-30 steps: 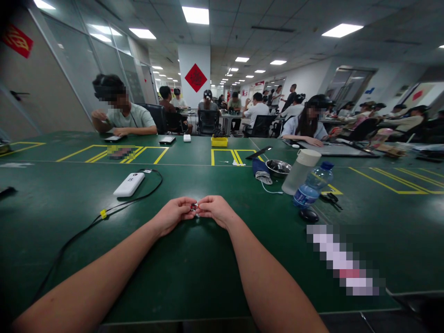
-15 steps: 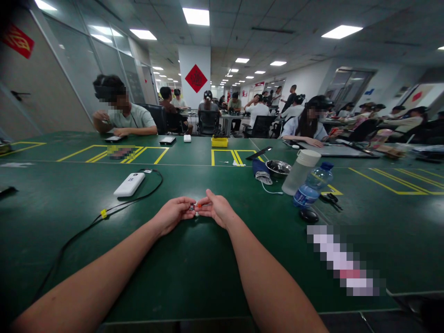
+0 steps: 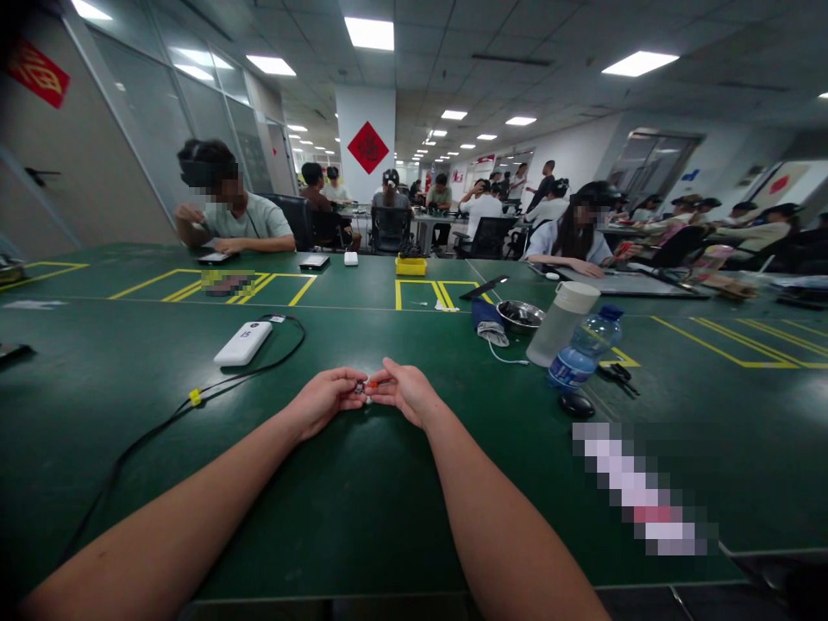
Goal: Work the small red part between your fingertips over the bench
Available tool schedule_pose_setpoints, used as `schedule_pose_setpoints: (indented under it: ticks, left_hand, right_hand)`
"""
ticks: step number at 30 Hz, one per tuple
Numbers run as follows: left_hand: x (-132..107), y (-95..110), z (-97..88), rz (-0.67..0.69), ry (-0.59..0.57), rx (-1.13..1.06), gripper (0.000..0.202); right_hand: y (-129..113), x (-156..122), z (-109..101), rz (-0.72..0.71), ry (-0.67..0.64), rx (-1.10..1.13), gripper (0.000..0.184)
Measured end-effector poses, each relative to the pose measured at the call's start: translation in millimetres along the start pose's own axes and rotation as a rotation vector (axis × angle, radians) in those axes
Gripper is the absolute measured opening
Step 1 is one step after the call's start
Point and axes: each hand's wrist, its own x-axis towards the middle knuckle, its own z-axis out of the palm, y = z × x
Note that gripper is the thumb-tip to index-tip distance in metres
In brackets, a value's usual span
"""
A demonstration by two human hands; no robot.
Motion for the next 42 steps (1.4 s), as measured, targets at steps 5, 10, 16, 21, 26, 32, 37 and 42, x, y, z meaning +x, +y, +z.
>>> schedule_pose_setpoints:
  ticks: [5,10,16,21,26,32,37,42]
  left_hand:
    - [0.7,-2.2,-1.3,0.012,0.003,0.024,0.022]
    - [0.0,-3.0,-1.2,0.027,-0.003,0.022,0.023]
    - [-0.8,-1.8,-0.5,0.035,-0.023,0.023,0.025]
    - [-1.5,-0.5,1.4,0.033,-0.019,0.041,0.026]
    - [-1.7,-0.6,1.1,0.035,-0.009,0.055,0.025]
    - [-1.9,0.5,1.2,0.015,0.001,0.046,0.027]
    - [-3.0,3.5,3.1,0.002,0.013,0.007,0.027]
    - [-1.2,1.6,-0.4,0.018,-0.002,0.003,0.026]
  right_hand:
    - [2.9,0.6,-2.7,-0.030,-0.037,-0.050,0.016]
    - [6.9,1.8,-4.8,-0.061,-0.012,-0.104,0.007]
    - [7.7,1.7,-4.1,-0.084,-0.008,-0.138,0.009]
    - [8.0,0.5,-3.9,-0.087,-0.019,-0.149,0.013]
    - [8.2,0.6,-4.3,-0.083,-0.018,-0.147,0.016]
    - [2.6,0.3,-0.2,-0.034,-0.015,-0.035,0.033]
    - [-1.3,0.0,1.5,0.018,0.019,0.010,0.052]
    - [-3.3,-1.5,2.1,0.028,0.024,0.037,0.058]
